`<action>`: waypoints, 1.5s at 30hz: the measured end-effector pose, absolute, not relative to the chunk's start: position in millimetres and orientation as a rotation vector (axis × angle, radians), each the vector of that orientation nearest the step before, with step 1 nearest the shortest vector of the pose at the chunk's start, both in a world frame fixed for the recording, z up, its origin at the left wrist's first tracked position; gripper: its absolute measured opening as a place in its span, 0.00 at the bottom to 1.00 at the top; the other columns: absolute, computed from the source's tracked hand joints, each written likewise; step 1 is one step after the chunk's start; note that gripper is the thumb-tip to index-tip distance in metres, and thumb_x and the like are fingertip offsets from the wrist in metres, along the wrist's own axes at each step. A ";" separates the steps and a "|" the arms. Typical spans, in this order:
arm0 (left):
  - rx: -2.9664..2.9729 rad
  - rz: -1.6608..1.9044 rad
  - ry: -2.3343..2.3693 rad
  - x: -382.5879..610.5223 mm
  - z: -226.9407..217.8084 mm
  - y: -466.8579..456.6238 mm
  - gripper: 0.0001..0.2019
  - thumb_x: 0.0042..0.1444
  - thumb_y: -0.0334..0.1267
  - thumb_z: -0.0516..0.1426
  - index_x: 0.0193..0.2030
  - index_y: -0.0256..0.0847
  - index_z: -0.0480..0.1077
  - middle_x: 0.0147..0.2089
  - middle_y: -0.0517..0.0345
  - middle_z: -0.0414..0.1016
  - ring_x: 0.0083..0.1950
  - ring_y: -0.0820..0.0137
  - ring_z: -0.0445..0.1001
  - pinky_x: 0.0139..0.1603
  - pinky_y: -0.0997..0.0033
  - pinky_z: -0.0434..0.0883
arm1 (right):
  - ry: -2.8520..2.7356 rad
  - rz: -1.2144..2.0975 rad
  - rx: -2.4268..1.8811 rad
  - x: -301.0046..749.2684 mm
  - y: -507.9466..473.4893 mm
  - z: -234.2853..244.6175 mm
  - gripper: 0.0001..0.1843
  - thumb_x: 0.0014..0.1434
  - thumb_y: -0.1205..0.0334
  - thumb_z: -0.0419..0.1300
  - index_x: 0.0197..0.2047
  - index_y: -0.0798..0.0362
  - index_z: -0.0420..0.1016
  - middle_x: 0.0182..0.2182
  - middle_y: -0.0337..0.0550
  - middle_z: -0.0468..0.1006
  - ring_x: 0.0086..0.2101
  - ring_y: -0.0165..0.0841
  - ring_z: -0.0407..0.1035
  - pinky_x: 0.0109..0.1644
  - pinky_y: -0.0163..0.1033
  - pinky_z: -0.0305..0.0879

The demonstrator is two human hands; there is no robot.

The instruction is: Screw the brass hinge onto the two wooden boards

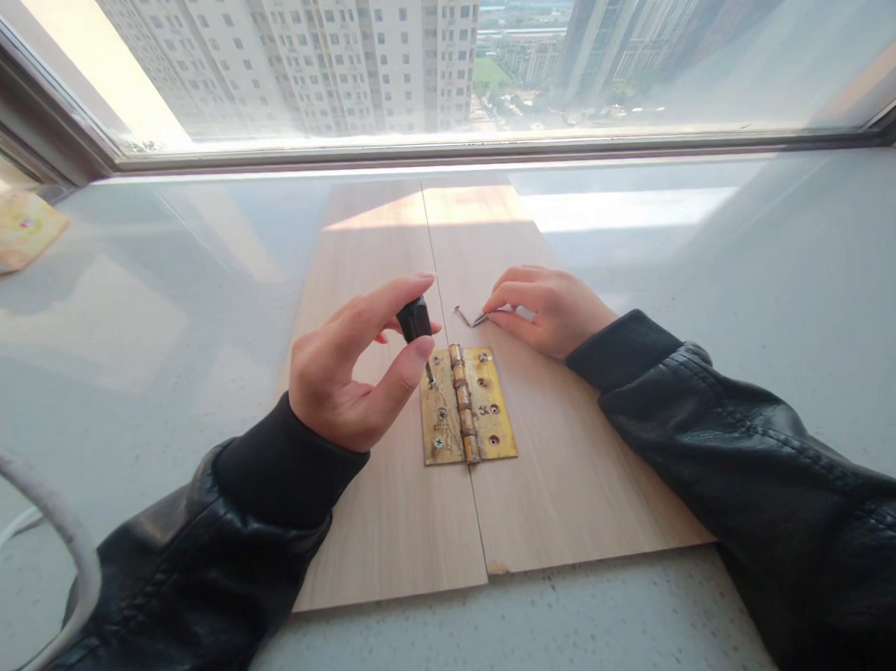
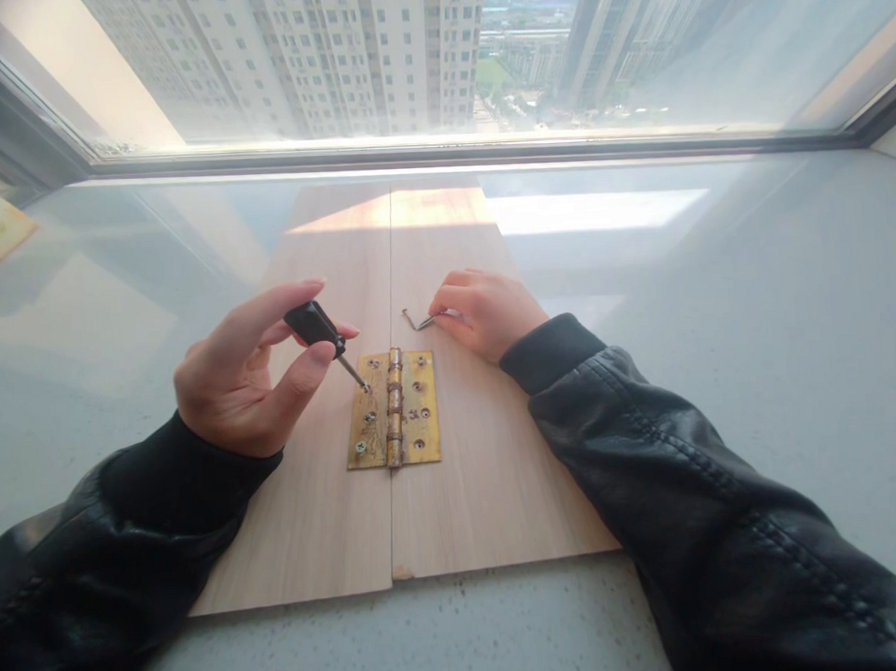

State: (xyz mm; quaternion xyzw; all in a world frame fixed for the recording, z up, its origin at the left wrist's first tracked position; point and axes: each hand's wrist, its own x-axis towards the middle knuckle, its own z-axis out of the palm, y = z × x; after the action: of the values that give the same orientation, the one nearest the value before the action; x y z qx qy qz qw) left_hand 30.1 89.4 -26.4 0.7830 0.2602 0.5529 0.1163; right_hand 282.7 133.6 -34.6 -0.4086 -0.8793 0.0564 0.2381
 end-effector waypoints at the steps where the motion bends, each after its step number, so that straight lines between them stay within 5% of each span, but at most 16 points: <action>1: 2.290 1.619 0.760 30.1 -26.4 89.5 0.25 0.54 0.28 0.61 0.59 0.46 0.68 0.42 0.58 0.80 0.39 0.70 0.79 0.43 0.67 0.79 | -2.405 0.154 -1.131 282.9 133.3 -34.3 0.10 0.60 0.64 0.55 0.36 0.56 0.78 0.35 0.48 0.76 0.36 0.35 0.69 0.41 0.43 0.63; 23: 2.254 1.598 0.757 30.4 -26.7 87.7 0.25 0.53 0.27 0.60 0.59 0.45 0.68 0.44 0.56 0.79 0.39 0.69 0.79 0.41 0.66 0.79 | -2.475 0.457 -1.170 290.6 132.1 -19.5 0.07 0.56 0.61 0.58 0.33 0.53 0.77 0.34 0.44 0.76 0.31 0.30 0.67 0.38 0.40 0.64; 31: 2.200 1.666 0.776 29.8 -28.0 87.9 0.25 0.54 0.30 0.61 0.59 0.48 0.68 0.47 0.56 0.78 0.36 0.71 0.78 0.40 0.67 0.78 | -2.472 0.630 -1.268 281.1 112.5 18.5 0.07 0.56 0.58 0.59 0.33 0.51 0.77 0.27 0.40 0.78 0.27 0.30 0.69 0.30 0.38 0.65; 45: 2.240 1.637 0.841 29.6 -27.4 87.3 0.23 0.52 0.32 0.62 0.56 0.45 0.69 0.49 0.54 0.78 0.35 0.71 0.77 0.38 0.68 0.78 | -2.685 0.580 -1.189 253.1 95.9 20.2 0.07 0.53 0.68 0.59 0.31 0.51 0.80 0.26 0.37 0.78 0.26 0.27 0.68 0.34 0.36 0.63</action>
State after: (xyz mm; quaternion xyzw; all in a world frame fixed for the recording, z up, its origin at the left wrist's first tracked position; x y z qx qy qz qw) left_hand 29.6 87.3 -27.4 0.7670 0.2880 0.5605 0.1211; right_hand 253.1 95.9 20.2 -0.3960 -0.8946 0.1933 0.0742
